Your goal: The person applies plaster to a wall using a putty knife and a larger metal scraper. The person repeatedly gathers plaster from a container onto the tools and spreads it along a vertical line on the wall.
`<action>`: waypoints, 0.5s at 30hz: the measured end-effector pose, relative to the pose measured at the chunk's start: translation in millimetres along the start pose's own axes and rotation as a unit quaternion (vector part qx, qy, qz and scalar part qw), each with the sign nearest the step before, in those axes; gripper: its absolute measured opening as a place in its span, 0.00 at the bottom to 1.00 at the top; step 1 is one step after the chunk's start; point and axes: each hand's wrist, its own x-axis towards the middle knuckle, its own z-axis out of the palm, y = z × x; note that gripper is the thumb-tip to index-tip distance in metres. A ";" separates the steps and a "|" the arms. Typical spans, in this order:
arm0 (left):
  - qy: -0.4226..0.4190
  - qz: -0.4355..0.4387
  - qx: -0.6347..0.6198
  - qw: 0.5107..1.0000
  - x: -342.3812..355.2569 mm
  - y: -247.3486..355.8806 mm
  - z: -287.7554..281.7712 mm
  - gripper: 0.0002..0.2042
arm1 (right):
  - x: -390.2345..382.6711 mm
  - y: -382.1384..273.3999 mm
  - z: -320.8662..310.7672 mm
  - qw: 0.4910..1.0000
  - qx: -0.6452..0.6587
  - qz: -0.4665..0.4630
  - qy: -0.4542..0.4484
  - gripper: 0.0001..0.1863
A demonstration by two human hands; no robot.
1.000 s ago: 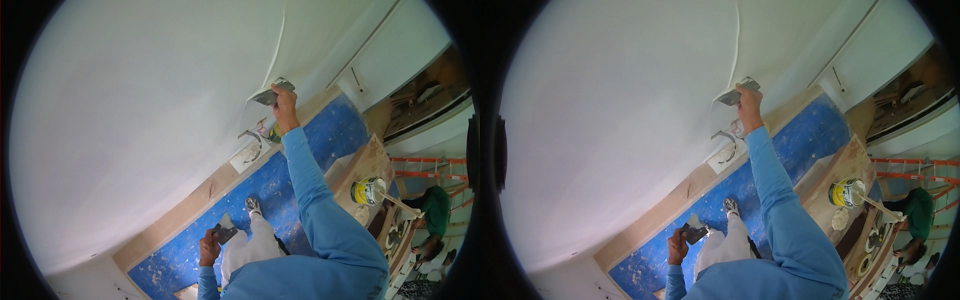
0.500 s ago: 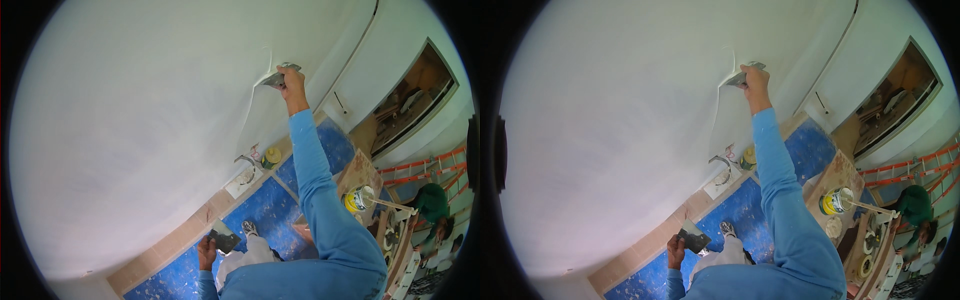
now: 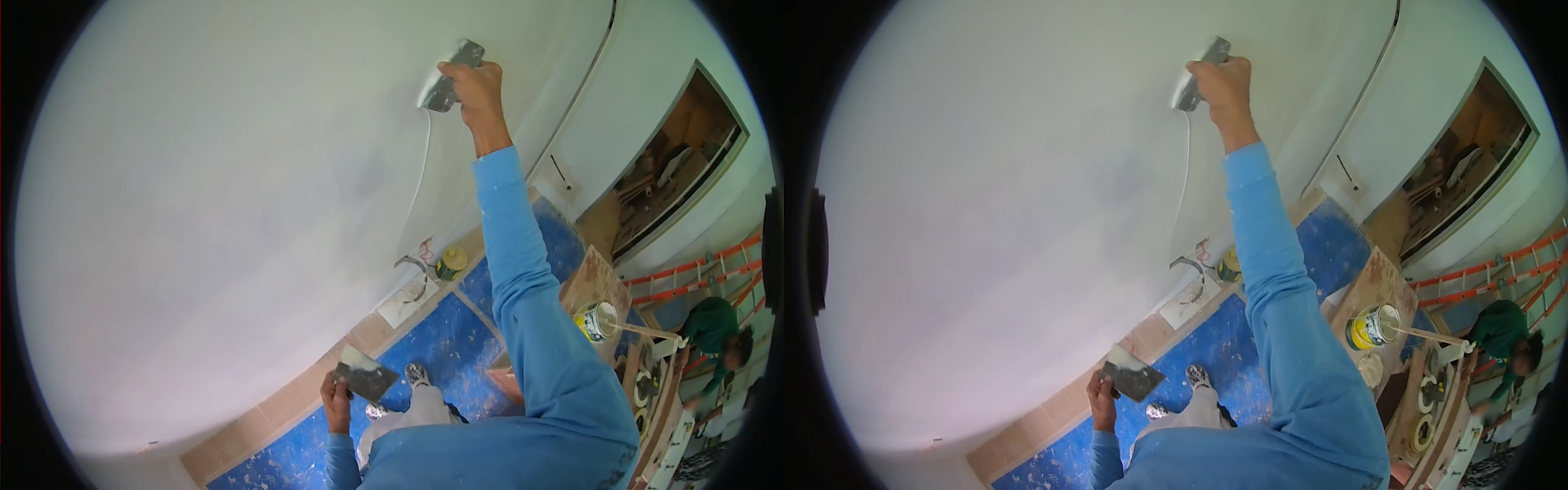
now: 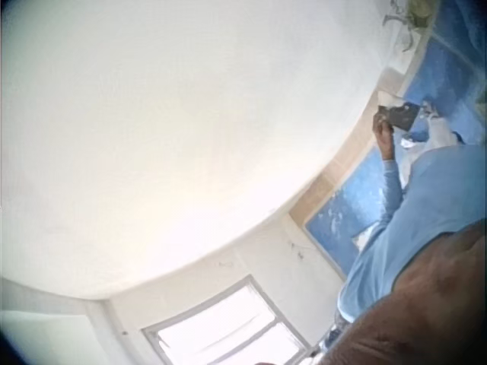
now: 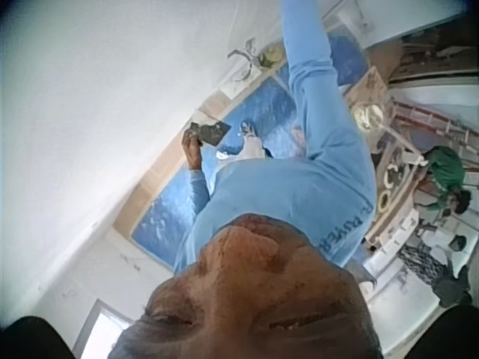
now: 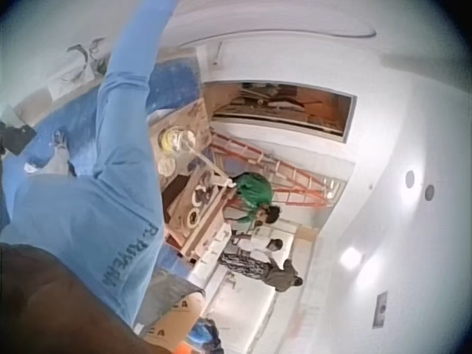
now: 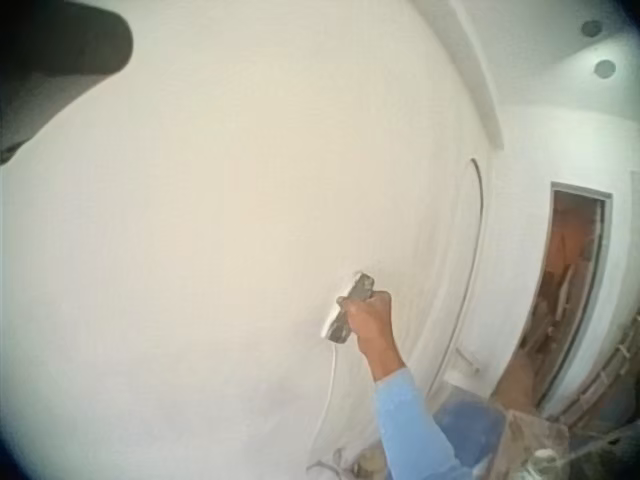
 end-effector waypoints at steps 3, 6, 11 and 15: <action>0.006 -0.021 -0.089 0.996 10.8 13.5 5.6 0.10 | -23.4 10.0 6.5 0.993 -0.090 -0.034 -0.063 0.09; -0.041 -0.051 -0.219 0.974 31.8 29.0 17.7 0.11 | -70.1 54.7 1.9 0.983 -0.033 -0.042 -0.176 0.14; -0.089 -0.118 -0.444 0.884 71.5 69.7 37.8 0.14 | -209.2 56.4 -16.6 0.922 0.002 0.020 -0.388 0.17; -0.146 -0.175 -0.455 0.861 98.6 74.2 44.6 0.16 | -270.9 53.3 -41.3 0.877 -0.006 -0.052 -0.478 0.33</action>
